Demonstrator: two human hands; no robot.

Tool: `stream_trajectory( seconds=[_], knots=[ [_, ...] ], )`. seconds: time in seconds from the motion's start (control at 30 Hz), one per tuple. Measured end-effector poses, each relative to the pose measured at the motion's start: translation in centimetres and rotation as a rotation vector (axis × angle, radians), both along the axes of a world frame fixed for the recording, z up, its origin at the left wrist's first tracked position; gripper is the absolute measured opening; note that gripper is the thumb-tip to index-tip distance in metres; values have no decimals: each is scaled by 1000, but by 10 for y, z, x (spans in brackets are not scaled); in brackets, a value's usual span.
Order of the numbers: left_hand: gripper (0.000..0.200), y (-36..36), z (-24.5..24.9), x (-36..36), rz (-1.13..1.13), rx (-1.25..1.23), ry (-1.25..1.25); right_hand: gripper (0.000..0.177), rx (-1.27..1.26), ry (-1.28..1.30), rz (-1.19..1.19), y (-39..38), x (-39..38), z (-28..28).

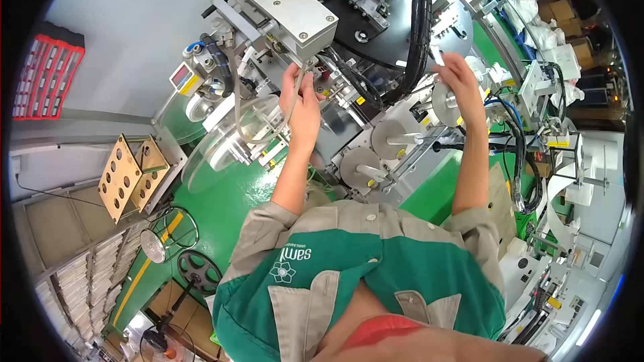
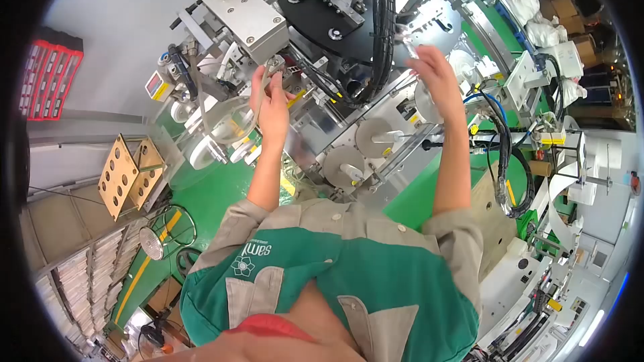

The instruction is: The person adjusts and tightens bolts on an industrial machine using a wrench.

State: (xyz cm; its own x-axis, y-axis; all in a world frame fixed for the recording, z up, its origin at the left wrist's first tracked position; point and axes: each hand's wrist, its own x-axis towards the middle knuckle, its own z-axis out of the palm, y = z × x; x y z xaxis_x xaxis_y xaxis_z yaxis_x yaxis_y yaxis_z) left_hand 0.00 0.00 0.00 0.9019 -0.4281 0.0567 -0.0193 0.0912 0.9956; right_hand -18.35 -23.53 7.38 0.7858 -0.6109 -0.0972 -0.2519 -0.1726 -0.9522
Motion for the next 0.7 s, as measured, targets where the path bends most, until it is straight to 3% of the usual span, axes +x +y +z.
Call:
stream_trajectory(
  seconds=[0.03, 0.07, 0.13, 0.27, 0.3, 0.7],
  knots=[
    [25, 0, 2, -2, -13, -15, 5, 25, -4, 6, -3, 5, 1, 8],
    [23, -1, 3, -4, 0, 10, -12, 23, -73, 125, 188, -2, 19, 21],
    [22, 6, 5, 10, 13, 52, -57, 25, 72, 119, 379, 8, 70, 7],
    [21, -3, 6, 3, 58, 20, -50, 27, -112, 329, 765, 9, 135, 11],
    [21, -3, 8, 2, 75, 25, -41, 28, -87, 277, 835, 9, 143, 9],
    [16, -8, 5, 1, 114, -22, -55, 26, 1, 209, 1045, 10, 180, -2]
  ],
)
